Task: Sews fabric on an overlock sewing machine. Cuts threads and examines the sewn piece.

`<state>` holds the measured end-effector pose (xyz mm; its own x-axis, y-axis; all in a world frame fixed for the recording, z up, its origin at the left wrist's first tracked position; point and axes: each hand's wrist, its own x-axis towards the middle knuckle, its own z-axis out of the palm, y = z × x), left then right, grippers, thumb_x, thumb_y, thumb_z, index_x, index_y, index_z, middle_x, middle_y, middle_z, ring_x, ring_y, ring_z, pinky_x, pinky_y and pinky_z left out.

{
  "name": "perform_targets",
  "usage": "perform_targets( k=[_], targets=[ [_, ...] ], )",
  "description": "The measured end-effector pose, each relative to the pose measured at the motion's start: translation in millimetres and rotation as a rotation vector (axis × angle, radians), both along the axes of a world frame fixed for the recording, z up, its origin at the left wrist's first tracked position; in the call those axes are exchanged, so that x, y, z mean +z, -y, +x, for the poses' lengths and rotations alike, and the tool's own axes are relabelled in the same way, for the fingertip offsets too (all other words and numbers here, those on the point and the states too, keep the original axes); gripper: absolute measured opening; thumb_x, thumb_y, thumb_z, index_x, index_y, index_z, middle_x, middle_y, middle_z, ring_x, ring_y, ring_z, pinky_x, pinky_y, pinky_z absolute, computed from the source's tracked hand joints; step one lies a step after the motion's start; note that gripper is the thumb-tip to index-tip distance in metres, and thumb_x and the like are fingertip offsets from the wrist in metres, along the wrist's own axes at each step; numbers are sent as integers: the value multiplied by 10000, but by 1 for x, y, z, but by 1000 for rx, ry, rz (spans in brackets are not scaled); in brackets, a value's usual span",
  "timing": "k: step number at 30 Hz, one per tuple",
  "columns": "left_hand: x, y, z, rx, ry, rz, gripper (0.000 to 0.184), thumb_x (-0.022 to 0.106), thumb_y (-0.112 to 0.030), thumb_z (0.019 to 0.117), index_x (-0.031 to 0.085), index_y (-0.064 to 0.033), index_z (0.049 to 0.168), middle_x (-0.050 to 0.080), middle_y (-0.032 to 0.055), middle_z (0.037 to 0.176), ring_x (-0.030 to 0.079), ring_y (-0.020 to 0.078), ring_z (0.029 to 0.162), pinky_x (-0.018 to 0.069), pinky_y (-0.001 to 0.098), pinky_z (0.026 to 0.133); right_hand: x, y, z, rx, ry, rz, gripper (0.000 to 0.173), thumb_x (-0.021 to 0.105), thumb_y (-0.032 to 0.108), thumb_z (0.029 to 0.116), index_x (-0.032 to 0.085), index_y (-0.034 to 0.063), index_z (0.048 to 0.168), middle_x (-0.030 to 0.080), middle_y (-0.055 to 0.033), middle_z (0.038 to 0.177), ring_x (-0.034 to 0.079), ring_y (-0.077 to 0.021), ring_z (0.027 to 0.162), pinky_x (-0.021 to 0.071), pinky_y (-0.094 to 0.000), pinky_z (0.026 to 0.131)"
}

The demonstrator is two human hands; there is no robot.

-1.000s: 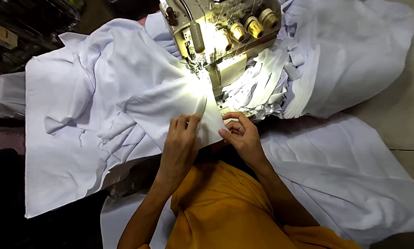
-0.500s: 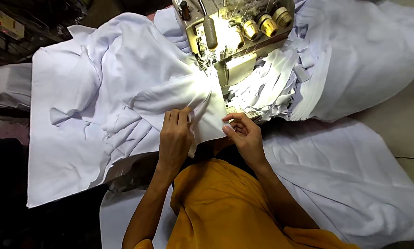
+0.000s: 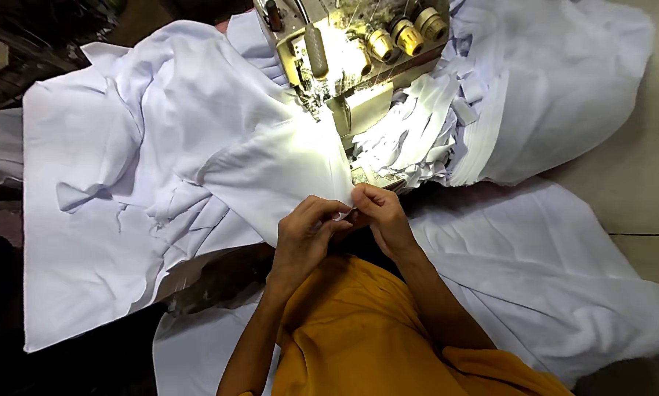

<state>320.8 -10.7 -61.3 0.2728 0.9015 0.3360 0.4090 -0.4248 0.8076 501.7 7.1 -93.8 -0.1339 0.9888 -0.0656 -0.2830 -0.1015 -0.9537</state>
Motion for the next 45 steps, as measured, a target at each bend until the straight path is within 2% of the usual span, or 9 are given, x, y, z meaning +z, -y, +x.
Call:
perform_targets(
  k=[3,10,15,19,23,28,33,37,45],
  targets=[
    [2,2,-10,62,-142,72,215,728,-222,955,716,-87,1122,672,18,989,640,85,875,560,250,791,-2,1,-1,-71,30,21,167,663,186,987,689,65,875,622,-11,729,591,-82,650,533,-241,649],
    [4,-8,-97,860,-330,-26,668,658,-470,968,504,52,1355,602,237,1211,590,331,1091,486,491,932,1,6,3,-235,122,189,134,656,110,962,663,71,835,631,3,706,601,-75,610,536,-228,589],
    [13,-21,-101,787,-192,-118,358,670,-359,992,662,-23,1114,676,106,918,642,190,809,534,414,749,10,5,2,-270,48,117,156,722,42,876,576,85,845,624,-18,733,585,-88,590,522,-227,555],
    [22,-31,-128,723,95,-98,106,616,-220,1032,612,-134,1094,613,-90,747,548,-17,564,500,185,537,18,6,-1,-149,-52,-41,422,730,1,887,541,40,1262,681,-58,769,641,-104,614,567,-245,604],
    [24,-37,-137,709,-21,-116,136,625,-299,1030,589,-177,1077,577,-54,694,506,28,499,462,214,474,14,5,-9,-105,-30,-96,449,732,12,901,610,26,1333,688,-89,784,629,-130,612,564,-262,604],
    [17,-34,-128,837,-383,-71,444,630,-414,1012,509,-85,1284,647,123,938,614,271,687,510,492,599,8,4,-10,-122,127,-103,340,786,42,878,685,13,1201,716,-68,822,666,-123,638,593,-263,608],
    [37,-4,-60,453,-496,323,405,661,-224,976,560,50,1257,592,248,1254,589,357,1160,513,457,933,8,4,-1,-121,303,26,425,852,80,812,692,74,1206,751,-46,914,725,-133,780,626,-283,699],
    [14,4,4,58,-504,404,287,640,-191,996,682,-19,1223,677,160,1193,648,279,1123,530,388,952,15,7,5,-71,352,121,425,805,-15,816,679,38,1218,743,-60,1032,728,-112,860,631,-263,757],
    [16,-4,24,54,-624,443,260,612,-139,1013,696,30,1191,691,155,1013,666,265,941,548,315,793,21,10,7,-76,428,183,450,713,-109,831,678,12,1263,728,-77,1154,719,-91,931,614,-244,820]
  ],
)
